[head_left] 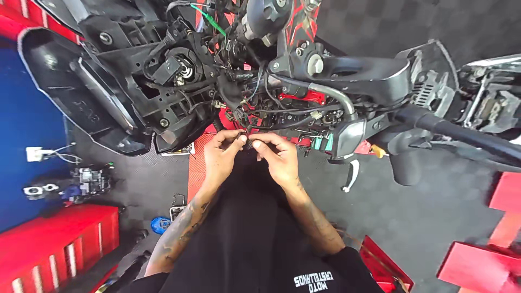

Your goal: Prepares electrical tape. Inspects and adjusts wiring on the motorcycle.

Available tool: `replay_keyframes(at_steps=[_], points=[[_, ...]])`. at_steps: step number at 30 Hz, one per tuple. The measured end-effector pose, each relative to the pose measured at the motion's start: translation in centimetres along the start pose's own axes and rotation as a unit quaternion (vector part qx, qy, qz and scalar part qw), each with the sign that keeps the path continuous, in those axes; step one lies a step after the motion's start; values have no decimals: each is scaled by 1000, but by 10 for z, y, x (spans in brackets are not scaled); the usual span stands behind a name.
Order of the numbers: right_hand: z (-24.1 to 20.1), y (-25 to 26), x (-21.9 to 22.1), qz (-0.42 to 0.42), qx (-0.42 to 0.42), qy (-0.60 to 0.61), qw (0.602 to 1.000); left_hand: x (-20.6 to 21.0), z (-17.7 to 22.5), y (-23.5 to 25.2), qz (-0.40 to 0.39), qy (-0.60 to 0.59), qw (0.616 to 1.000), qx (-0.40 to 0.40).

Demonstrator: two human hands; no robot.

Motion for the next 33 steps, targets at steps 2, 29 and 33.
replay_keyframes(at_steps=[2,29,33], points=[[19,-2,-5,46,55,42,997,0,-6,-1,0,-58,997,-46],[53,26,29,-68,130,268,952,-2,-6,9,-43,-84,981,-169],[53,25,29,-75,141,271,949,1,-11,3,-15,-154,965,-214]])
Point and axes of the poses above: each hand's wrist, its own y-axis towards the middle knuckle, its own x-axis out of the palm, z = x × y, the point moved 5 cm from there along y, towards the middle knuckle, and after that the axes turned 5 degrees about z, right-handed, at the moved point
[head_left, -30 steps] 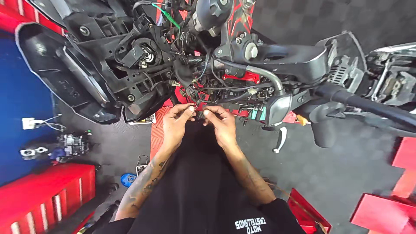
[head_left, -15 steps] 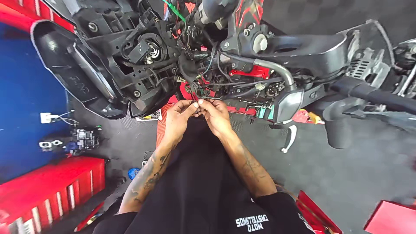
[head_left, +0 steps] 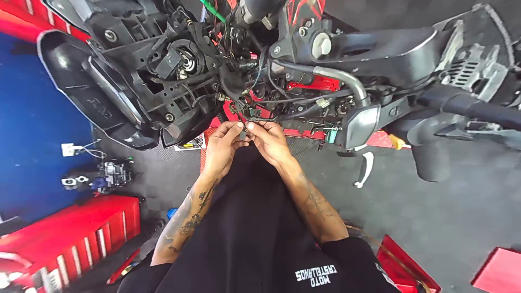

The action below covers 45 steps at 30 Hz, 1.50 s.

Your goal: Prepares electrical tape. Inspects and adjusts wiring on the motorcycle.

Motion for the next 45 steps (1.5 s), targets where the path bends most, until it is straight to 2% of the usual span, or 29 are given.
replay_keyframes(at_steps=[5,8,10,12,13,15,17,19,24,28,31,34,36,40,43,45], points=[[-3,1,-1,-4,18,-4,1000,0,-7,4,3,-71,994,-79],[-3,1,-2,-10,17,-5,1000,-1,-8,6,-2,-63,994,-87],[-2,0,-3,-4,14,-6,1000,-2,-3,3,25,6,1000,-11],[-2,0,-4,8,13,-13,1000,-1,7,-5,72,128,978,146],[-2,-1,-4,16,12,-16,1000,0,11,-11,92,192,948,235],[-3,-1,-3,26,8,-19,999,3,17,-23,99,306,858,400],[-4,-2,-3,30,6,-23,999,5,19,-27,102,395,788,461],[-3,-3,-4,32,8,-27,999,5,19,-27,108,428,771,460],[-6,-3,-7,33,-1,-45,998,4,23,-19,90,417,811,400],[-11,-8,-10,46,-36,-121,991,5,27,-10,51,406,833,372],[-12,-12,-7,61,-58,-155,984,5,23,-4,29,345,881,324],[-15,-14,-3,73,-61,-179,979,2,10,3,8,224,950,218],[-17,-14,-4,71,-49,-182,979,0,0,7,-15,140,979,150],[-14,-13,-10,73,-56,-168,982,3,-9,8,-92,23,991,93],[-14,-21,-8,78,-75,-186,977,3,-3,8,-107,70,986,107],[-21,-31,-2,88,-106,-258,956,1,-1,7,-110,92,984,108]])
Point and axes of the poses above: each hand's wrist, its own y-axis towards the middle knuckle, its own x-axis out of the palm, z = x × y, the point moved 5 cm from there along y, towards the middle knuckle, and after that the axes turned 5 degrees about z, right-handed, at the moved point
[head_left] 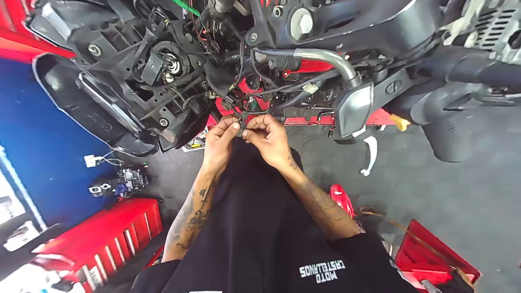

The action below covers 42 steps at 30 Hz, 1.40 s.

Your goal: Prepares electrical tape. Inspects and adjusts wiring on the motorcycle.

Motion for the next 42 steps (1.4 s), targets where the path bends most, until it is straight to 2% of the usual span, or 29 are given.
replay_keyframes(at_steps=[3,7,12,17,25,28,31,34,38,42], points=[[-13,-8,-2,33,-66,-68,995,0,0,2,-10,-10,1000,-3],[-16,-7,0,53,-44,-33,997,-4,-1,2,-7,30,999,23],[-19,-3,3,58,-59,-61,995,-3,7,-1,16,92,995,45],[-16,-2,7,31,-41,-13,999,9,11,-7,61,38,997,-3],[-15,0,5,15,-15,22,1000,13,15,-9,80,48,995,26],[-17,-1,4,18,-26,-13,999,10,14,-10,89,71,993,33],[-23,-3,5,24,-54,-68,996,6,19,-14,103,122,984,77],[-22,-2,8,3,26,25,999,8,26,-20,104,138,973,153],[-13,-5,17,14,182,213,960,5,27,-24,71,176,959,213],[-11,-10,24,38,236,274,932,5,28,-25,70,247,933,252]])
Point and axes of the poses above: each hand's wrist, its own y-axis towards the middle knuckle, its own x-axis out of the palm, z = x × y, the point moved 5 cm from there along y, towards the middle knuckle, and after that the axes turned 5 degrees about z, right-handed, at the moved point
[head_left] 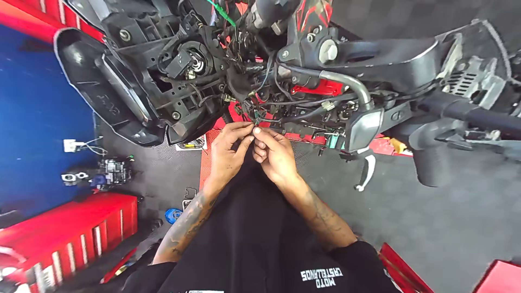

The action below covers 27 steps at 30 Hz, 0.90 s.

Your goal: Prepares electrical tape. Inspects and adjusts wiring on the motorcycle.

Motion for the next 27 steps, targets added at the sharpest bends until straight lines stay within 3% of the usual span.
replay_keyframes(at_steps=[4,7,10,17,23,27], points=[[0,2,-2,-4,-6,0,1000,3,-3,1,21,25,999,-2],[-7,4,-14,-38,-69,-54,995,2,-12,3,26,-11,997,-76],[-10,13,-31,-12,-133,-104,986,4,-16,3,33,-69,986,-150],[4,34,-16,-26,-9,5,1000,8,-23,7,19,-112,964,-241],[2,36,-12,-60,-30,-41,997,13,-35,6,-42,-311,864,-393],[1,37,-13,-77,-52,-69,993,14,-39,9,-89,-355,814,-452]])
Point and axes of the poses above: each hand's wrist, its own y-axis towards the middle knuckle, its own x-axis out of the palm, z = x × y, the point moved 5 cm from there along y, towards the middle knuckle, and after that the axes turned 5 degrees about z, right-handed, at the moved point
